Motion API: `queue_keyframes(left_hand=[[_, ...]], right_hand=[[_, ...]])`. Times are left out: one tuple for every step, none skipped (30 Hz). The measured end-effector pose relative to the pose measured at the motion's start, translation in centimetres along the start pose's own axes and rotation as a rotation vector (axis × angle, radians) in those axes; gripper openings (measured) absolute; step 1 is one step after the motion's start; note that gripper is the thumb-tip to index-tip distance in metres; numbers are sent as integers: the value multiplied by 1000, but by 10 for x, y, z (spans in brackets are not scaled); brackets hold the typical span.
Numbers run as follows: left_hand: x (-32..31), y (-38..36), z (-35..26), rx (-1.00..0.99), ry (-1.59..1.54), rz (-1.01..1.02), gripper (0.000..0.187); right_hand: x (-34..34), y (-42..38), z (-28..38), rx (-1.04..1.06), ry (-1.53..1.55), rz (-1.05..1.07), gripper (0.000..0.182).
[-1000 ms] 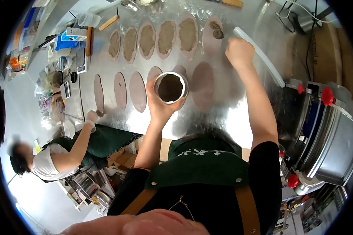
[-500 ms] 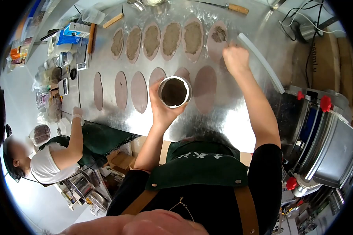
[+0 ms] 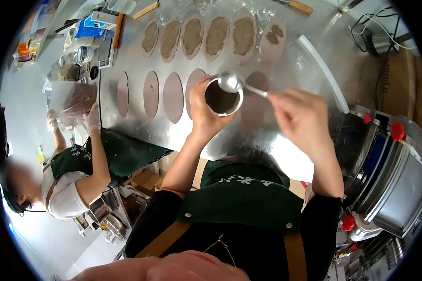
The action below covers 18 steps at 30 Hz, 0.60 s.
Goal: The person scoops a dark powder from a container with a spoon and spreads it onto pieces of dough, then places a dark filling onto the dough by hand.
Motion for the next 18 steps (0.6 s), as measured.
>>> queue_keyframes(left_hand=[[-1, 0, -3, -17, 27, -8, 87], [-1, 1, -7, -37, 49, -15, 86], [-1, 1, -10, -54, 60, -13, 86], [0, 0, -12, -70, 71, -10, 86], [0, -1, -14, -86, 81, -6, 86], [-1, -3, -14, -97, 56, 1, 91], [-2, -5, -13, -110, 31, 5, 96], [-2, -5, -13, -123, 6, 8, 101], [-2, -6, -13, -124, 1, 3, 101], [-2, -6, -13, -125, -3, -2, 101], [-2, -7, -14, -126, -7, -8, 101], [-2, -8, -14, -126, -5, -2, 101], [-3, -9, -13, -126, -1, 2, 101], [-3, -9, -12, -127, 4, 5, 101], [-1, -9, -12, -119, 6, 14, 101], [0, -9, -12, -111, 4, 25, 101], [0, -9, -12, -103, 1, 37, 102], [1, -8, -13, -97, 20, 32, 98]], right_hand=[[-7, 1, 7, 63, -149, 30, 16], [-17, 2, 14, 123, -300, 59, 15], [-26, 1, 20, 179, -453, 87, 14], [-34, 2, 23, 204, -509, 107, 14], [-41, 3, 24, 228, -562, 129, 14], [-48, 4, 24, 254, -615, 151, 14], [-55, 4, 23, 264, -605, 164, 11], [-60, 4, 22, 266, -598, 168, 11], [-64, 5, 22, 270, -592, 171, 11], [-67, 5, 21, 275, -586, 175, 10], [-71, 5, 19, 258, -564, 186, 16], [-74, 4, 16, 242, -542, 196, 23], [-76, 5, 14, 229, -521, 205, 29], [-78, 7, 12, 199, -472, 194, 22], [-79, 7, 9, 168, -422, 185, 15], [-78, 7, 7, 134, -372, 178, 8], [-76, 7, 6, 122, -326, 176, 9], [-71, 8, 4, 110, -283, 173, 9]])
Point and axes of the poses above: each hand's wrist, its own y-axis towards the middle knuckle, its own x-axis out of the back of the hand, z = x × y, the point moved 3 cm from there along y, towards the middle knuckle, and after that the axes turned 12 degrees about z, right-handed, at the moved point
